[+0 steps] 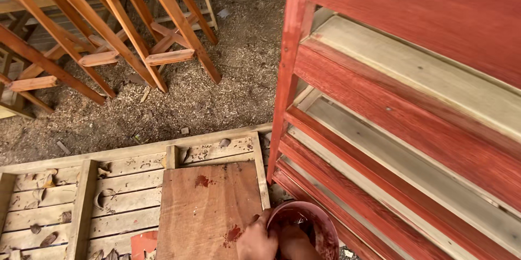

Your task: The person applies a red wood stain to a wooden rack using a cloth. They dip the cloth into a bucket of stain, wring it, and wipe it across the frame rails and slats of the rack, working over different sides and surfaces of the piece.

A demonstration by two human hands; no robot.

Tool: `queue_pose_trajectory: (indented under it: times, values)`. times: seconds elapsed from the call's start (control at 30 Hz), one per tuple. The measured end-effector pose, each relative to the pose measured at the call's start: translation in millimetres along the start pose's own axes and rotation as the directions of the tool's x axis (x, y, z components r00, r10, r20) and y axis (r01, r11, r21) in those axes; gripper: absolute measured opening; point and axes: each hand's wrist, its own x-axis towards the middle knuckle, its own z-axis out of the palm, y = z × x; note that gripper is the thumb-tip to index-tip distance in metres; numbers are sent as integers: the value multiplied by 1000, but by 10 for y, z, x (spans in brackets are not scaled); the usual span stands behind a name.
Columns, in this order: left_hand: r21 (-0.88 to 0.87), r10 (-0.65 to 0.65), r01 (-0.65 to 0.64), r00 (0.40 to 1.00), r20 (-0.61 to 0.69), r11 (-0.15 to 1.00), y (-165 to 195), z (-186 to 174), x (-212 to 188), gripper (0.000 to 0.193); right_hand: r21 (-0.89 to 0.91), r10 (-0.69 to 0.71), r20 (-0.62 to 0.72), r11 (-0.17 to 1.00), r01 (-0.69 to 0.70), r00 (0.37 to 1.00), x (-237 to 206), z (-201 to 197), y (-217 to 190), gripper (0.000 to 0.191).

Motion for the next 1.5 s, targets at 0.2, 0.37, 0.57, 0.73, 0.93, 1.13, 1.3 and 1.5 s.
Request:
queue_pose_trajectory:
  times: [0.2,0.37,0.57,0.73,0.93,1.13,1.3,1.5]
  values:
    - [-4,2,-2,1000,-26,1000,-121,114,26,53,-154,-6,114,988,23,994,22,92,56,43]
    - [-53,34,-37,998,-50,998,-121,111,16,52,-4,-13,18,1000,13,1000,-64,-14,17,39]
    - [-91,86,-91,995,-54,992,-126,76,-20,47,215,-67,-411,962,168,909,-227,-109,229,42]
    - [-86,76,-79,997,-34,993,-108,25,-38,49,219,32,-258,975,26,966,-187,-150,95,36]
    - [-82,72,-73,997,-13,994,-105,-13,-82,49,-172,-154,51,972,161,987,-44,28,-63,36]
    - [-26,8,-6,996,85,1000,-114,6,-41,51,-234,-19,-5,972,18,1000,132,197,38,61]
    - [-128,82,-92,993,-85,987,-198,125,-11,51,-327,-149,17,934,146,989,147,61,-34,53]
    - [-18,40,-41,999,-36,999,-197,133,67,54,-50,-120,25,991,121,992,-200,-52,-70,49]
